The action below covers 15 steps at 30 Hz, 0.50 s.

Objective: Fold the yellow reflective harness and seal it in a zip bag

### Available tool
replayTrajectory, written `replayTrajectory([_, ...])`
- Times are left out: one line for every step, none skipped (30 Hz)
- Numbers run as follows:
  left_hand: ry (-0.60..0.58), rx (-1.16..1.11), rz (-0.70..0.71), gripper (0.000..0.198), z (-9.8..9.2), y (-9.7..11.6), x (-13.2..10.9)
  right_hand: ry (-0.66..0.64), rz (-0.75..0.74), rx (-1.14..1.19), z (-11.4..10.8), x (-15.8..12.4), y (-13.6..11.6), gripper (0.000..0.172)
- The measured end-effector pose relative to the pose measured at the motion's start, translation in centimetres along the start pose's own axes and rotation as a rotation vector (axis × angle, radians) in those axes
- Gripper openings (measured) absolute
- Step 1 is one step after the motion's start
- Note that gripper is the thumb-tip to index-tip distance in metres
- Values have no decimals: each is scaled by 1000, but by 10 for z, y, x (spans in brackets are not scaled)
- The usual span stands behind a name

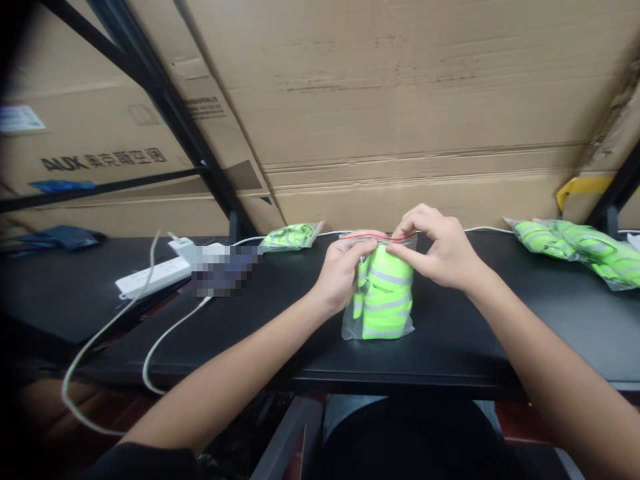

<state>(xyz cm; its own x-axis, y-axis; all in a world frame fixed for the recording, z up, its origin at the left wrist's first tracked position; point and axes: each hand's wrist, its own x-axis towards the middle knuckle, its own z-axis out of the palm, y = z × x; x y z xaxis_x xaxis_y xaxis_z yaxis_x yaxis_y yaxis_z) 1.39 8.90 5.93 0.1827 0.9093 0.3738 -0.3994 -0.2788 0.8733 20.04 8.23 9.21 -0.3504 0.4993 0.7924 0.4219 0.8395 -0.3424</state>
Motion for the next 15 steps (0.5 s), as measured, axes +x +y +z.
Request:
replayTrajectory([17,13,8,16,0,0,0,3,6,18,2,0,-1,13])
replayTrajectory([30,21,12,17,-1,0,0,10,19,40,3,-1,-2,13])
replayTrajectory([40,24,13,18,-2,0,0,19,35,58,5,-1,-2,14])
replayTrajectory([47,23,15,20,-3,-1,0,28,49,74,6,-1,-1,14])
replayTrajectory([53,21,19,22,-4,-1,0,38,60,88,6,-1,0,14])
replayTrajectory([58,19,24,23,-5,0,0,47,64,96,6,-1,1,13])
replayTrajectory([65,20,31,23,-6,0,1,60,58,96,5,-1,2,11])
replayTrajectory([72,19,37,24,-6,0,1,75,47,92,4,-1,3,11])
replayTrajectory([78,14,44,25,-6,1,1,87,38,84,2,-1,4,12])
replayTrajectory([79,3,48,27,-7,2,1,90,41,71,1,-1,4,14])
replayTrajectory([79,-9,52,29,-7,3,1,78,64,54,0,-1,5,15])
replayTrajectory([82,-20,54,31,-6,4,1,54,111,42,0,-1,5,16])
replayTrajectory([87,-28,55,32,-6,4,1,28,175,39,0,-2,5,17])
replayTrajectory([93,-33,56,32,-7,5,1,5,244,48,1,-2,5,20])
replayTrajectory([98,-34,56,31,-7,5,1,-5,305,71,3,-3,5,25])
